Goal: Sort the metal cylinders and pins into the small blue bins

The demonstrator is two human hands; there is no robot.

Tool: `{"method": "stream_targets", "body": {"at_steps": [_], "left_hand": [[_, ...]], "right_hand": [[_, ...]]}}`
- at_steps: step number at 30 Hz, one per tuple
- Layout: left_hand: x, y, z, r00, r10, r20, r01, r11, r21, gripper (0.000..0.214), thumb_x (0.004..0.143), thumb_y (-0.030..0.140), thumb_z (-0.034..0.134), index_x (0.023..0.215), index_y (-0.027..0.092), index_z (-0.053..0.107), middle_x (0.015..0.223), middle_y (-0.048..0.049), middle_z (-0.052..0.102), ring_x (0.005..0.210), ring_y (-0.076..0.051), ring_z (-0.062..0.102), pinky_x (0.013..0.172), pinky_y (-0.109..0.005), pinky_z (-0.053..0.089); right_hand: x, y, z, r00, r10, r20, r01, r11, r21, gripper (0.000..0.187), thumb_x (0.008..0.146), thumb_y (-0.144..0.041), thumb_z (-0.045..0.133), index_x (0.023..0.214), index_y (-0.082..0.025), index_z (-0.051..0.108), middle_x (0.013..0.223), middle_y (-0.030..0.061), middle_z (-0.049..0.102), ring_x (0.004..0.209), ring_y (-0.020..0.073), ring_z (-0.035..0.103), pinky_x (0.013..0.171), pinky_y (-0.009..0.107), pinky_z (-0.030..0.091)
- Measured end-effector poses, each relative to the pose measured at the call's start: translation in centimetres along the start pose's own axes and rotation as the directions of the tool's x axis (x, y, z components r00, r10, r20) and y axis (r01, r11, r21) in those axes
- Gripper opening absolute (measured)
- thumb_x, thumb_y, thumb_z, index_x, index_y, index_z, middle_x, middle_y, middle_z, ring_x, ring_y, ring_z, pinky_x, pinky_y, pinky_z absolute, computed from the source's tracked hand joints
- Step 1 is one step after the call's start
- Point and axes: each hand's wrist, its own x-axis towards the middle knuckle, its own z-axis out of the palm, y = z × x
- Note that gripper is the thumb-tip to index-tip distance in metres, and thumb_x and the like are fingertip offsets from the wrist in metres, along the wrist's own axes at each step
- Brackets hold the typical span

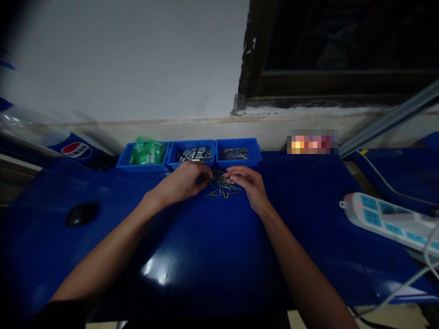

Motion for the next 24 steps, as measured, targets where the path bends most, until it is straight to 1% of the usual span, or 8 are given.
{"method": "stream_targets", "body": {"at_steps": [2, 4, 6, 9, 13, 17, 20, 24], "left_hand": [[-0.02, 0.0, 0.24, 0.998, 0.044, -0.044, -0.046, 0.997, -0.057, 0.027, 0.093, 0.007, 0.054, 0.107, 0.014, 0.077, 0.103, -0.0109, 0.078, 0.092, -0.021, 0.073, 0.086, -0.034, 0.053], [-0.02, 0.01, 0.39, 0.997, 0.047, -0.056, -0.053, 0.993, -0.102, 0.029, 0.095, 0.007, 0.052, 0.109, 0.014, 0.077, 0.105, -0.0113, 0.079, 0.095, -0.022, 0.074, 0.088, -0.035, 0.054], [0.01, 0.02, 0.44, 0.998, 0.037, -0.057, -0.045, 0.987, -0.154, 0.029, 0.094, 0.006, 0.054, 0.108, 0.015, 0.078, 0.102, -0.0102, 0.08, 0.093, -0.021, 0.075, 0.086, -0.035, 0.054], [0.11, 0.1, 0.4, 0.997, 0.01, -0.077, -0.025, 0.979, -0.202, 0.024, 0.09, 0.006, 0.062, 0.105, 0.016, 0.077, 0.095, -0.0074, 0.08, 0.086, -0.02, 0.074, 0.079, -0.033, 0.053], [0.18, 0.45, 0.23, 0.995, -0.029, -0.098, 0.01, 0.983, -0.185, 0.02, 0.084, 0.004, 0.069, 0.1, 0.016, 0.074, 0.088, -0.0051, 0.079, 0.08, -0.019, 0.073, 0.072, -0.031, 0.051], [0.09, 0.82, 0.11, 0.996, -0.04, -0.078, 0.027, 0.988, -0.155, 0.022, 0.082, 0.003, 0.073, 0.1, 0.016, 0.072, 0.084, -0.0032, 0.078, 0.077, -0.019, 0.072, 0.068, -0.03, 0.048], [0.04, 0.91, 0.14, 0.997, -0.054, -0.056, 0.046, 0.99, -0.135, 0.023, 0.082, 0.004, 0.074, 0.102, 0.016, 0.072, 0.083, -0.0035, 0.077, 0.076, -0.019, 0.071, 0.067, -0.03, 0.047], [0.05, 0.95, 0.33, 0.997, -0.06, -0.04, 0.055, 0.991, -0.122, 0.024, 0.083, 0.005, 0.071, 0.105, 0.016, 0.072, 0.087, -0.0048, 0.077, 0.074, -0.018, 0.07, 0.065, -0.03, 0.045]], "right_hand": [[0.0, -0.01, -0.02, 1.0, -0.009, 0.005, 0.009, 1.0, -0.012, 0.019, 0.082, -0.029, 0.08, 0.1, -0.026, 0.084, 0.097, 0.0041, 0.084, 0.083, 0.0214, 0.074, 0.082, 0.039, 0.056], [0.0, 0.04, -0.09, 1.0, -0.017, 0.007, 0.017, 1.0, -0.019, 0.019, 0.082, -0.029, 0.08, 0.101, -0.026, 0.084, 0.097, 0.0043, 0.084, 0.083, 0.0213, 0.074, 0.083, 0.039, 0.057], [0.01, 0.16, -0.18, 1.0, -0.026, 0.009, 0.026, 0.999, -0.028, 0.02, 0.083, -0.03, 0.081, 0.103, -0.026, 0.083, 0.098, 0.0044, 0.084, 0.083, 0.0214, 0.075, 0.083, 0.039, 0.058], [0.01, 0.38, -0.25, 0.999, -0.038, 0.039, 0.04, 0.998, -0.042, 0.023, 0.084, -0.032, 0.082, 0.106, -0.027, 0.083, 0.099, 0.0041, 0.084, 0.084, 0.0208, 0.076, 0.081, 0.038, 0.059], [-0.1, 0.41, 0.05, 0.996, -0.024, 0.084, 0.031, 0.997, -0.077, 0.025, 0.084, -0.032, 0.084, 0.108, -0.028, 0.083, 0.096, 0.0031, 0.084, 0.078, 0.0187, 0.076, 0.074, 0.034, 0.06], [-0.27, 0.28, 0.34, 0.996, 0.011, 0.084, -0.001, 0.992, -0.126, 0.023, 0.079, -0.034, 0.088, 0.101, -0.025, 0.085, 0.091, 0.0047, 0.084, 0.074, 0.0198, 0.077, 0.072, 0.035, 0.062], [-0.32, 0.33, 0.27, 0.994, 0.02, 0.109, -0.002, 0.987, -0.16, 0.019, 0.082, -0.035, 0.086, 0.098, -0.025, 0.086, 0.084, 0.0045, 0.083, 0.072, 0.0197, 0.077, 0.069, 0.034, 0.062], [-0.3, 0.38, 0.12, 0.988, 0.017, 0.156, 0.007, 0.988, -0.152, 0.015, 0.085, -0.034, 0.083, 0.098, -0.026, 0.086, 0.078, 0.0037, 0.081, 0.07, 0.0187, 0.076, 0.069, 0.034, 0.061]]}}
